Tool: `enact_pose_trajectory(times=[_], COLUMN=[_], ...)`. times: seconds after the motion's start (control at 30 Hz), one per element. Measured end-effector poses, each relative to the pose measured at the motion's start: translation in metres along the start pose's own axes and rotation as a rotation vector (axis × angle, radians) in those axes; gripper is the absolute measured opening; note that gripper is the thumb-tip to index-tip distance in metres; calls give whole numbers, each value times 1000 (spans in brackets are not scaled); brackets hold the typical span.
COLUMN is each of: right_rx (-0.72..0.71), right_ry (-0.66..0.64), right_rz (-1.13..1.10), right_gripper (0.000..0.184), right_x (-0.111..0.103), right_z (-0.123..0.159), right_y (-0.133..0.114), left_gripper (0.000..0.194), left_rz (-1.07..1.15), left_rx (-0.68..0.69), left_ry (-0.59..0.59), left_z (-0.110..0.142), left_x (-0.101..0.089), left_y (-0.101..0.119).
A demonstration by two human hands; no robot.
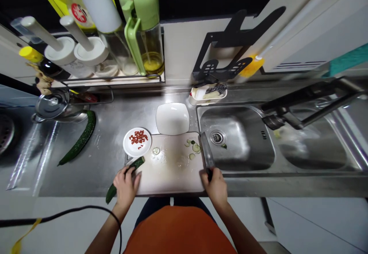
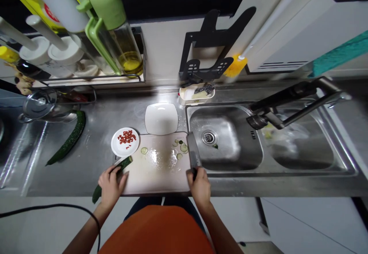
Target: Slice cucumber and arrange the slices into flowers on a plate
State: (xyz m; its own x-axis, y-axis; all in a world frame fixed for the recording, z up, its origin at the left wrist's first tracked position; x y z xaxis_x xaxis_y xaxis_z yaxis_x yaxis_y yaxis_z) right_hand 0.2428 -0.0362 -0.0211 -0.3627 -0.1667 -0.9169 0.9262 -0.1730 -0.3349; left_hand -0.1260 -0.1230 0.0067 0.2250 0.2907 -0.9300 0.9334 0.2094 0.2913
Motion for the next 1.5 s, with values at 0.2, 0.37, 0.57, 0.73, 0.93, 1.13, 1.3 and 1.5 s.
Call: enact_pose_trajectory(times=[0.2,0.37,0.57,0.73,0.93,1.13,1.3,1.5], right_rx=[-72,-172,-242,-242,-213,-219,-216,-134], right_ry=[110,24,-177,-279,-363,-477,-547,-634], right_rz=[-102,-213,-331,-370,-403,-426,-301,-22], right_gripper=[25,20,19,26,33,36,40,40], right_x=[-18,-27,-22,-17,-12,-8,-6,-4], right_z=[8,24,40,36,30,30,26,16], right_y=[1,-29,-64,-74,-76,-76,-77,-88], left_gripper=[39,34,37,32,34,36,36,35], left_rz=[-83,8,293,242,120,99,133,119], left_rx=[24,78,148,202,209,189,191,217], left_ry=[-140,-190,-344,-387,-350,-373,-403,-377], left_z=[-12,-16,-21,-21,-25,-25,-24,-29], left_x=[11,10,9,31,46,46,45,48], left_y=[-21,-24,33,91,101,96,92,95])
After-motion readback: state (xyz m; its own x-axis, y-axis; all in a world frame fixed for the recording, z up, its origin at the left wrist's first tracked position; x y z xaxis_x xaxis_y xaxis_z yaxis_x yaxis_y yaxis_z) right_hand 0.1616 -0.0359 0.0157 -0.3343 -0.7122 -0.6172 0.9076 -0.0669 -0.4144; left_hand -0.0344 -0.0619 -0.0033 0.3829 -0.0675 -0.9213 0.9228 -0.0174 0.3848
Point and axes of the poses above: each hand's wrist, its own z-axis away from the middle knuckle, its own x-axis out of the palm, y = z × x, the point moved 4 cm from there along -z, towards the middle knuckle, and after that the axes turned 2 degrees about z, right-handed, at the moved point
